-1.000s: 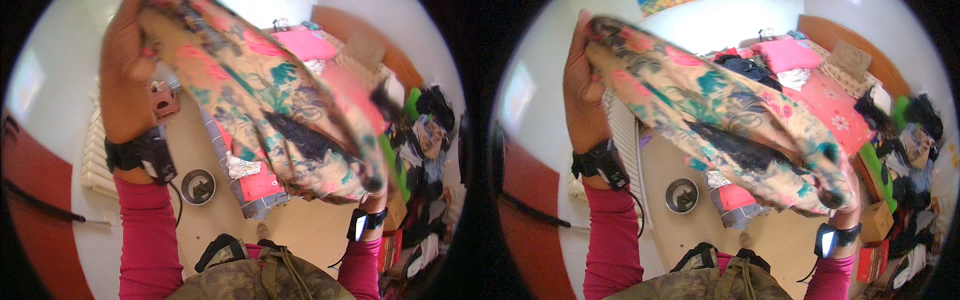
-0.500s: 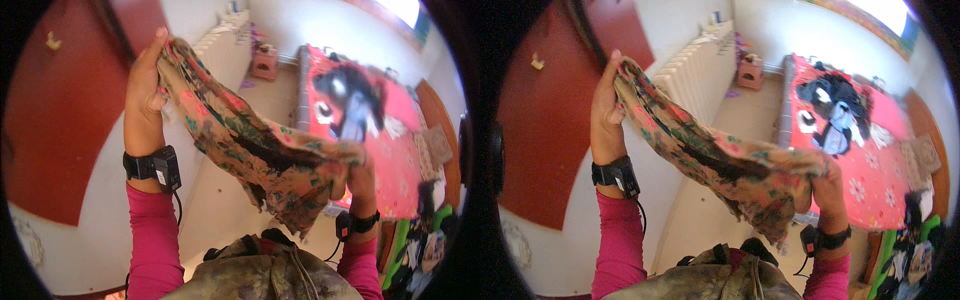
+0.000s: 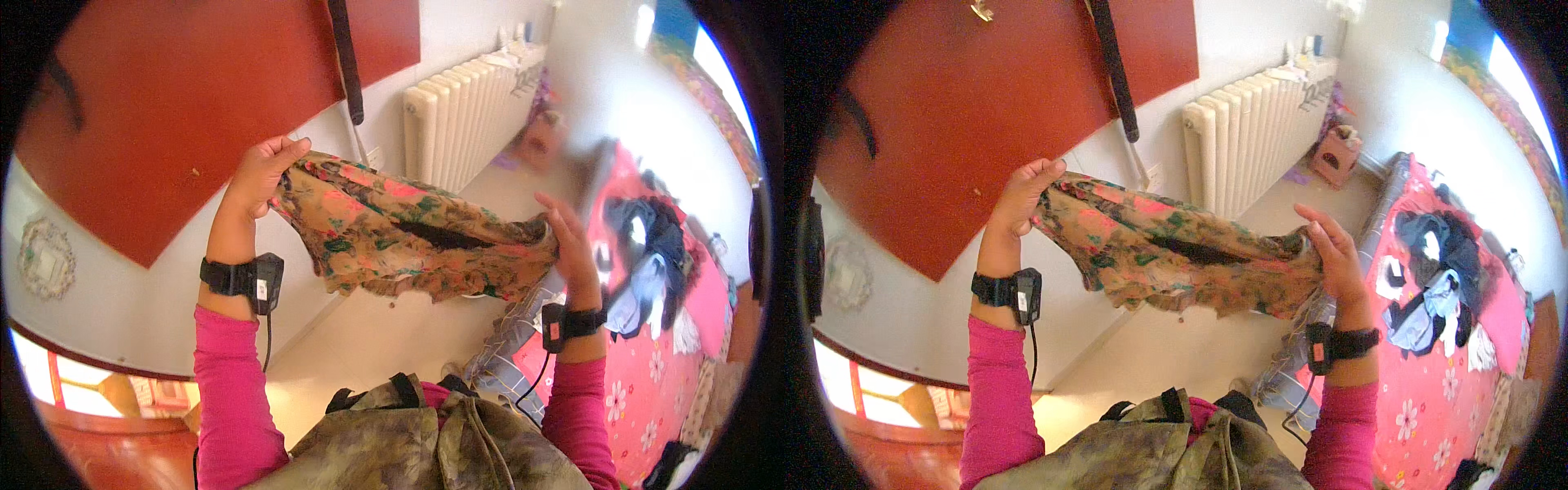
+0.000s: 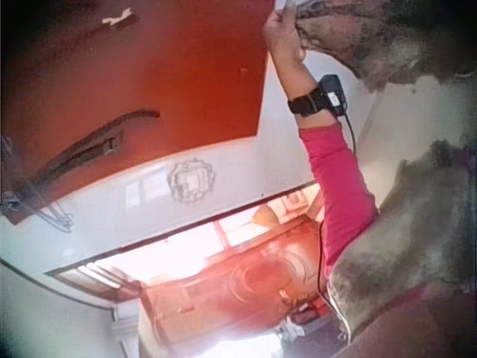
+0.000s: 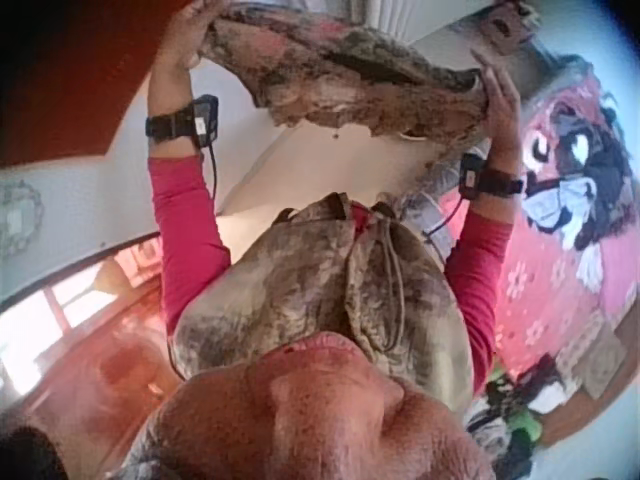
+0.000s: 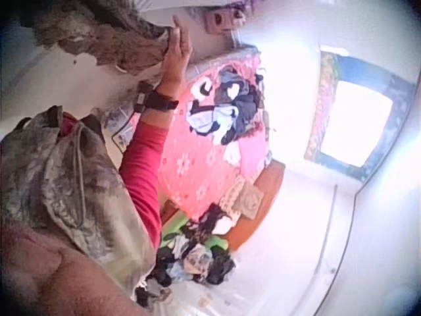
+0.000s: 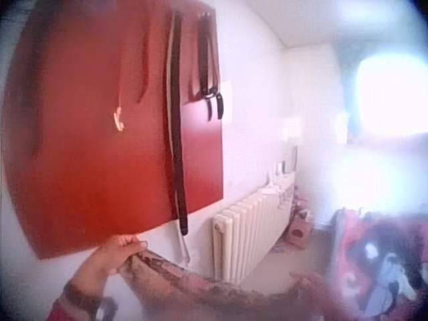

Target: The person washes a small cloth in a metal basin, wrings it out, and places it on a bed. They then pick up and fold several garments and small items, arranging them on the bed. The person also handles small boxes and packets near a radiator before returning to wring the cloth and wipe the radiator.

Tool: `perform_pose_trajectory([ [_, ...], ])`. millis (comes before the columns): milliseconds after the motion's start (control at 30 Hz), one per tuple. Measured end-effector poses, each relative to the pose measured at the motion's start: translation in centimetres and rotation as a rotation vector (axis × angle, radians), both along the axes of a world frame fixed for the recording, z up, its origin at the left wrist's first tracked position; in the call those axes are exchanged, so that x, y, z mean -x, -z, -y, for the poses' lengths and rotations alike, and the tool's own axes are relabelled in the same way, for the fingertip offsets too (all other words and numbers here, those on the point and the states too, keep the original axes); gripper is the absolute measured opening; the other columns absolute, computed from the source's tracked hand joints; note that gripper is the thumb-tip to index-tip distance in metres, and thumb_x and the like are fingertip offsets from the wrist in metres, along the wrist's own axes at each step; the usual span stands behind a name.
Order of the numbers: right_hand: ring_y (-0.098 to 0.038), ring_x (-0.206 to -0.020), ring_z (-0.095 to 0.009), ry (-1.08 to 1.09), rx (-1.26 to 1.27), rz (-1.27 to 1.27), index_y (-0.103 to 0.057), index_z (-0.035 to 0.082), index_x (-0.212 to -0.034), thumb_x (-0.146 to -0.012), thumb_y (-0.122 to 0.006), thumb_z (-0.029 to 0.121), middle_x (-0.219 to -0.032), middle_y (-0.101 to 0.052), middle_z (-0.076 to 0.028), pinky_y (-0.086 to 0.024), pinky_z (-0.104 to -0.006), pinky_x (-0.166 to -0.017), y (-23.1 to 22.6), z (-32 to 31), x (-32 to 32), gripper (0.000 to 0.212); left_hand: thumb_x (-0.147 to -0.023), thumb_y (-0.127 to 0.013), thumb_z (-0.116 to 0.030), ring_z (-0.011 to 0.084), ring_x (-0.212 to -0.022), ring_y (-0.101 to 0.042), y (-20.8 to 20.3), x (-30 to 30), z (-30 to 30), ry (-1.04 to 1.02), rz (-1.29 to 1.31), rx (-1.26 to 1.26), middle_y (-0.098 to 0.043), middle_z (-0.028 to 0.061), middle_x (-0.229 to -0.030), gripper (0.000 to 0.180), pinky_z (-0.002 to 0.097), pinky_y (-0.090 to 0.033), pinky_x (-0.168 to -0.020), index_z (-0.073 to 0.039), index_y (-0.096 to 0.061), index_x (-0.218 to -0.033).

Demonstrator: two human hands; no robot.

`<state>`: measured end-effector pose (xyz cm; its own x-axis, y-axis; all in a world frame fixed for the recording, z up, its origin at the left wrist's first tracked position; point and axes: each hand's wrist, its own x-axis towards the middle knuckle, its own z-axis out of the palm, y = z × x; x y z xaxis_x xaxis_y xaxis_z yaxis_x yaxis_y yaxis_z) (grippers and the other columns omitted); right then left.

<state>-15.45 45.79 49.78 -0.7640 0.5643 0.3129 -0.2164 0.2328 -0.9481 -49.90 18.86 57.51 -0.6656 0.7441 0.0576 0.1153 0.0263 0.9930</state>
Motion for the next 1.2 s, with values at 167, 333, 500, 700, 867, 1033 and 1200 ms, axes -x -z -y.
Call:
perform_pose_trajectory([
  [167, -0.053, -0.087, -0.007, -0.412, -0.069, 0.157, -0.052, 0.003, -0.123, -0.082, -0.066, 0.021, -0.093, -0.060, 0.001, -0.042, -0.0224, -0.079, 0.0, -5.3, 0.6, 0.047, -0.085, -0.064, -0.028, 0.0068, -0.063, -0.054, 1.3, -0.5, -0.6, -0.123, 0.012, 0.257, -0.058, -0.0020, -0.073, 0.021, 0.0240, -0.046, -0.060, -0.010, -0.056, -0.078],
  [333, -0.054, -0.085, -0.007, -0.198, 0.121, 0.164, -0.066, 0.002, -0.097, -0.082, -0.064, 0.012, -0.093, -0.061, 0.001, -0.043, -0.0224, -0.078, 1.4, -9.8, 3.1, 0.018, -0.073, -0.072, -0.018, 0.0098, -0.078, -0.055, 2.3, -3.4, -0.9, 0.035, -0.001, 0.352, -0.057, 0.0003, -0.086, 0.025, 0.0247, -0.047, -0.064, -0.010, -0.054, -0.090],
  [500, -0.056, -0.078, -0.008, 0.012, -0.093, -0.052, -0.066, 0.001, -0.096, -0.083, -0.062, 0.009, -0.083, -0.062, 0.002, -0.044, -0.0216, -0.076, 1.7, -12.3, 3.3, 0.016, -0.066, -0.073, -0.005, 0.0116, -0.083, -0.056, 3.4, -8.4, -1.2, 0.029, -0.357, 0.551, -0.052, 0.0000, -0.084, 0.038, 0.0243, -0.047, -0.072, -0.008, -0.049, -0.095],
  [700, -0.056, -0.085, -0.008, -0.150, -0.115, 0.034, -0.066, 0.001, -0.102, -0.079, -0.061, -0.001, -0.092, -0.063, 0.000, -0.044, -0.0213, -0.077, 0.7, -13.9, 2.9, 0.024, -0.068, -0.066, 0.005, 0.0098, -0.075, -0.053, 3.7, -9.2, -0.3, -0.137, -0.421, 0.482, -0.053, 0.0000, -0.080, 0.031, 0.0254, -0.050, -0.068, -0.007, -0.046, -0.088],
  [867, -0.055, -0.085, -0.008, -0.164, -0.358, 0.259, -0.066, 0.003, -0.103, -0.073, -0.061, -0.008, -0.092, -0.063, 0.000, -0.044, -0.0215, -0.078, -0.4, -13.0, 2.4, 0.032, -0.067, -0.063, 0.008, 0.0135, -0.077, -0.054, 5.7, -8.2, 2.2, -0.344, -0.528, 0.271, -0.056, 0.0022, -0.085, 0.028, 0.0277, -0.049, -0.064, -0.007, -0.047, -0.084],
  [1033, -0.055, -0.083, -0.009, -0.206, -0.375, 0.365, -0.064, 0.003, -0.105, -0.069, -0.065, -0.008, -0.090, -0.061, 0.001, -0.045, -0.0230, -0.075, -1.4, -9.5, 1.6, 0.037, -0.065, -0.062, 0.008, 0.0206, -0.080, -0.058, 8.0, -6.9, 4.6, -0.409, -0.958, 0.290, -0.058, 0.0069, -0.089, 0.027, 0.0298, -0.049, -0.063, -0.007, -0.049, -0.083],
  [1200, -0.055, -0.077, -0.012, -0.275, -0.455, 0.583, -0.063, 0.002, -0.104, -0.063, -0.072, -0.003, -0.086, -0.060, -0.005, -0.046, -0.0254, -0.069, -2.2, -6.6, 1.7, 0.042, -0.068, -0.064, 0.000, 0.0243, -0.074, -0.060, 10.4, -6.2, 4.8, -0.510, -0.967, 0.412, -0.060, 0.0088, -0.081, 0.021, 0.0320, -0.050, -0.064, -0.007, -0.052, -0.083],
])
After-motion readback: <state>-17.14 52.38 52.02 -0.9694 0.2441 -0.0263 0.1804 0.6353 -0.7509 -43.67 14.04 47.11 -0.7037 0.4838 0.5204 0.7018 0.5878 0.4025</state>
